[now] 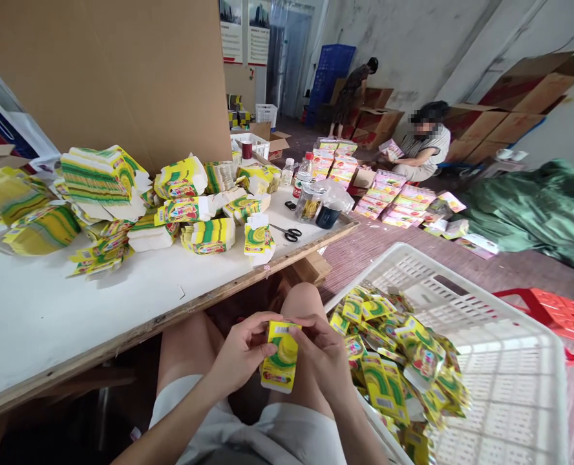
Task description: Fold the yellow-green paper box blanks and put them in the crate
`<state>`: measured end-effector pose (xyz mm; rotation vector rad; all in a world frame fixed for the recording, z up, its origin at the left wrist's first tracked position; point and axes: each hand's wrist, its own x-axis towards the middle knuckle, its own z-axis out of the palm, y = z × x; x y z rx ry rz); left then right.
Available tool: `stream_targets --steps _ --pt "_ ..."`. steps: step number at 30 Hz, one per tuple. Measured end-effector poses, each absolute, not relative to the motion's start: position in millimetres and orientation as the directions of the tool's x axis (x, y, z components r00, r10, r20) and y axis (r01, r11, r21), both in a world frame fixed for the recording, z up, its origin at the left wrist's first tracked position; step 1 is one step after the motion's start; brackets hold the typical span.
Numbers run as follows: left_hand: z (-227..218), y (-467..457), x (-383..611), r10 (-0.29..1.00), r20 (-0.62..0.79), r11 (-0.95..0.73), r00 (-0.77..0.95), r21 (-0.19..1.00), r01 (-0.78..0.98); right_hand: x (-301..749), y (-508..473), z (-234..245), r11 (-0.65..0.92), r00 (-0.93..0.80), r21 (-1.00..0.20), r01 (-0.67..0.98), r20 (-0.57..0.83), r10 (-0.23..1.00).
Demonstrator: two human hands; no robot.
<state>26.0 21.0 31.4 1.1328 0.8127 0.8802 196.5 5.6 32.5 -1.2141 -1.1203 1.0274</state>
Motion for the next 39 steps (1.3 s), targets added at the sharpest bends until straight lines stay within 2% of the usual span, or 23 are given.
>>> stream_targets --steps 3,5,6,7,9,12,15,18,20,23,25,27,30,33,35,39 --pt "43.1 38.5 35.0 0.891 0.094 -0.087 0.443 0.996 -0.038 219.7 -4.5 52.6 0.216 0.299 -0.916 0.339 0.322 0.898" --pt "48.0 66.9 36.0 0.901 0.252 -0.3 0.355 0.95 0.087 237.2 -11.2 66.9 0.167 0.485 -0.752 0.638 0.561 0.671" --pt "48.1 85.3 35.1 0.914 0.312 -0.36 0.259 0.919 0.162 244.9 -14.1 72.5 0.099 0.519 -0.694 0.713 0.618 0.59" --pt "46.6 105.5 33.7 0.937 0.326 -0.346 0.124 0.912 0.218 251.3 -16.4 76.4 0.052 0.54 -0.662 0.748 0.651 0.534" --pt "39.5 145.9 29.7 0.969 0.229 -0.201 -0.095 0.95 0.24 258.5 -19.7 77.4 0.03 0.54 -0.654 0.756 0.649 0.536" --pt "26.3 188.8 21.9 0.981 0.099 -0.066 -0.165 0.979 0.193 256.4 -21.2 64.2 0.094 0.517 -0.717 0.691 0.58 0.63" --pt "21.8 191.9 13.2 0.985 0.037 -0.016 -0.166 0.992 0.125 241.5 -19.1 46.2 0.098 0.539 -0.832 0.547 0.439 0.719" --pt "25.6 153.1 9.8 0.982 0.046 -0.039 -0.181 0.998 0.043 216.2 -11.8 35.0 0.059 0.541 -0.953 0.296 0.219 0.812" --pt "27.8 112.5 12.6 0.987 0.049 -0.051 -0.153 0.999 -0.012 196.8 -4.1 31.9 0.059 0.472 -0.994 0.094 0.096 0.876" --pt "26.7 54.4 19.9 1.0 0.012 -0.014 -0.018 0.997 -0.077 173.2 6.6 29.6 0.034 0.361 -0.978 -0.207 -0.044 0.931" --pt "24.7 31.1 21.2 0.995 -0.013 0.026 0.103 0.993 -0.118 164.1 9.6 27.4 0.001 0.293 -0.943 -0.332 -0.102 0.95" --pt "23.9 23.3 17.1 0.971 -0.055 0.111 0.233 0.966 -0.234 158.8 8.5 24.3 -0.031 0.238 -0.918 -0.395 -0.135 0.962" --pt "25.1 29.3 6.7 0.908 -0.099 0.295 0.406 0.84 -0.456 152.5 2.0 19.3 -0.084 0.138 -0.87 -0.486 -0.171 0.976" --pt "26.8 36.3 2.7 0.855 -0.082 0.389 0.512 0.754 -0.529 146.6 -4.6 17.9 -0.123 0.05 -0.811 -0.572 -0.185 0.982" --pt "27.4 36.7 4.9 0.854 -0.074 0.39 0.515 0.746 -0.539 144.8 -6.7 19.5 -0.099 0.067 -0.81 -0.578 -0.168 0.984" --pt "28.1 33.2 10.7 0.908 -0.093 0.32 0.408 0.782 -0.535 145.5 -7.5 21.3 -0.066 0.124 -0.873 -0.483 -0.143 0.982"
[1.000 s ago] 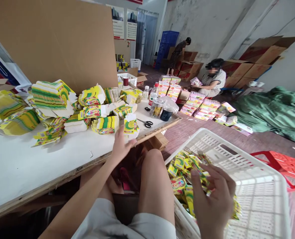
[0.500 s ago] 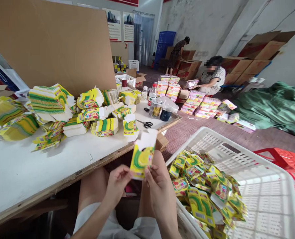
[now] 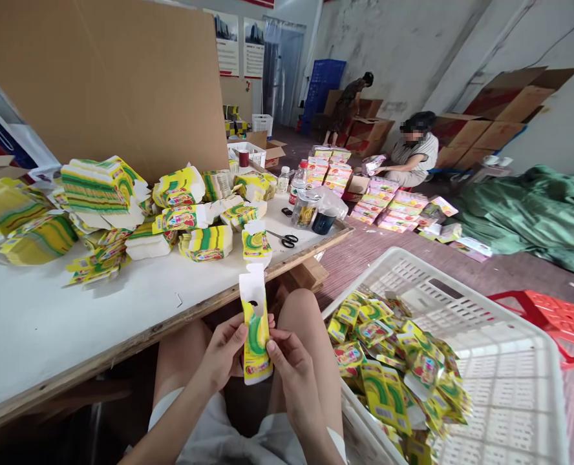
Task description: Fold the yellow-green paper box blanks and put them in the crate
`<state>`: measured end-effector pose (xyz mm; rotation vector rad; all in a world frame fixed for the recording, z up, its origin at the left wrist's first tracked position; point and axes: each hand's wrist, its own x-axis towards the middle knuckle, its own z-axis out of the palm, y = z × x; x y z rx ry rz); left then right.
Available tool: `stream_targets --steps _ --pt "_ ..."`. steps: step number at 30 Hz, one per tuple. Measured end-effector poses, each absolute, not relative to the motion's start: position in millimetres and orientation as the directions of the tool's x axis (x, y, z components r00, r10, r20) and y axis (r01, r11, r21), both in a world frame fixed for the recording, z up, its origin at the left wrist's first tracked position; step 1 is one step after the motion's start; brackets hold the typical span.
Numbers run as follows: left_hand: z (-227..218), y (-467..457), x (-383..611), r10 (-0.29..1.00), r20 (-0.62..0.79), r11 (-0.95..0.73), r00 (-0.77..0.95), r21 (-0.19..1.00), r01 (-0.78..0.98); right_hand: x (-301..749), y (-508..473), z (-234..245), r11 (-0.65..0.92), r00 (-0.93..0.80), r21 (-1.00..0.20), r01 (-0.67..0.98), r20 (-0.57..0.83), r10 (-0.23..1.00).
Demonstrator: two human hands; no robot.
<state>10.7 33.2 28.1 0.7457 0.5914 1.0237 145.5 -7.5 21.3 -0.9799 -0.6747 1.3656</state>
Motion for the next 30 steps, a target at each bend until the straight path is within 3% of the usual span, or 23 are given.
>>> stream_targets --steps 7,12,17,23,26,30 --pt "25.4 32.2 10.7 0.972 -0.143 0.199 0.185 0.922 -0.332 140.0 -7.7 6.6 -0.063 0.222 -0.962 -0.265 -0.125 0.967" --pt "23.6 30.1 6.1 0.991 -0.055 0.085 0.126 0.966 -0.245 144.7 -6.9 6.8 0.012 0.243 -0.997 -0.075 -0.006 0.97" --pt "28.4 26.0 -9.9 0.937 -0.062 0.148 0.343 0.962 -0.231 162.0 -3.8 20.4 0.134 0.091 -0.991 0.023 0.136 0.987" --pt "31.0 21.4 -20.2 0.844 -0.1 0.279 0.527 0.921 -0.272 177.0 2.0 36.3 0.109 -0.115 -0.992 0.069 0.1 0.988" --pt "30.4 20.4 -18.6 0.818 -0.097 0.32 0.568 0.896 -0.308 174.9 3.0 37.1 0.14 -0.095 -0.981 0.132 0.128 0.987" --pt "28.6 22.4 -16.2 0.794 -0.114 0.339 0.597 0.899 -0.278 171.5 3.1 34.5 0.161 0.122 -0.979 0.127 0.176 0.977"
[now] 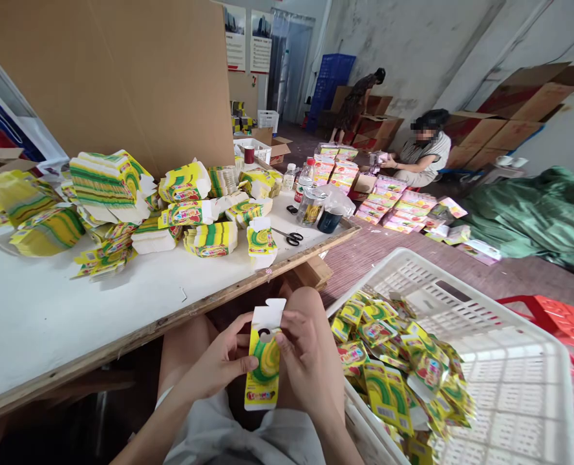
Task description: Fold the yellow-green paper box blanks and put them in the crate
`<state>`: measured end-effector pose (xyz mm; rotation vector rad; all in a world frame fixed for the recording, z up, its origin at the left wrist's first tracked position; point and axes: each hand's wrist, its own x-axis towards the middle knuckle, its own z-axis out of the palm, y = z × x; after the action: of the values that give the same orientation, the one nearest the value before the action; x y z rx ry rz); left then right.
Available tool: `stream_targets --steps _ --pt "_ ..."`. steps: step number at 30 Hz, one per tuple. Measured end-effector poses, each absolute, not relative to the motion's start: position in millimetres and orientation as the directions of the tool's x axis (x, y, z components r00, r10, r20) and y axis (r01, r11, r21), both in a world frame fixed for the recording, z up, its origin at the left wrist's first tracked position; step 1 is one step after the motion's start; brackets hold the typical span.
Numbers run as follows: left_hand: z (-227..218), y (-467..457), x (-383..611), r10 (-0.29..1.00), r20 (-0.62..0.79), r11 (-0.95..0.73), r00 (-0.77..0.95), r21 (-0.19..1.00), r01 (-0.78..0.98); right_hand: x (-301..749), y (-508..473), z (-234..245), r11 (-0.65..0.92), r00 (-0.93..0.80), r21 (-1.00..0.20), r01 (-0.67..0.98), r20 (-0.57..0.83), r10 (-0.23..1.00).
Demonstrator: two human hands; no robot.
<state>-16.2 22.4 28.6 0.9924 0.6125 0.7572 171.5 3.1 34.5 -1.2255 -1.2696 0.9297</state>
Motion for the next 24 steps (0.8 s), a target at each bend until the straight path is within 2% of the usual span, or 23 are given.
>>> stream_targets --steps 3,7,9,15,24 --pt "25.1 24.2 -15.3 0.841 -0.123 0.273 0.527 0.937 -0.218 176.3 5.4 33.2 0.103 0.248 -0.984 0.147 0.138 0.959" --pt "21.5 23.9 -12.5 0.899 -0.114 0.194 0.422 0.969 -0.15 183.3 9.7 29.9 0.031 0.026 -0.996 0.089 0.034 0.999" --pt "21.5 22.7 -10.9 0.904 -0.085 0.159 0.419 0.977 -0.145 183.4 11.1 27.1 0.034 -0.054 -0.992 0.124 0.027 0.998" --pt "24.4 19.8 -9.2 0.876 -0.072 0.177 0.476 0.967 -0.18 177.7 12.0 20.1 0.089 0.002 -0.942 0.324 0.094 0.996" --pt "28.0 22.2 -6.8 0.891 -0.085 0.179 0.447 0.968 -0.174 173.9 8.9 22.5 0.041 0.059 -0.917 0.398 0.07 0.996"
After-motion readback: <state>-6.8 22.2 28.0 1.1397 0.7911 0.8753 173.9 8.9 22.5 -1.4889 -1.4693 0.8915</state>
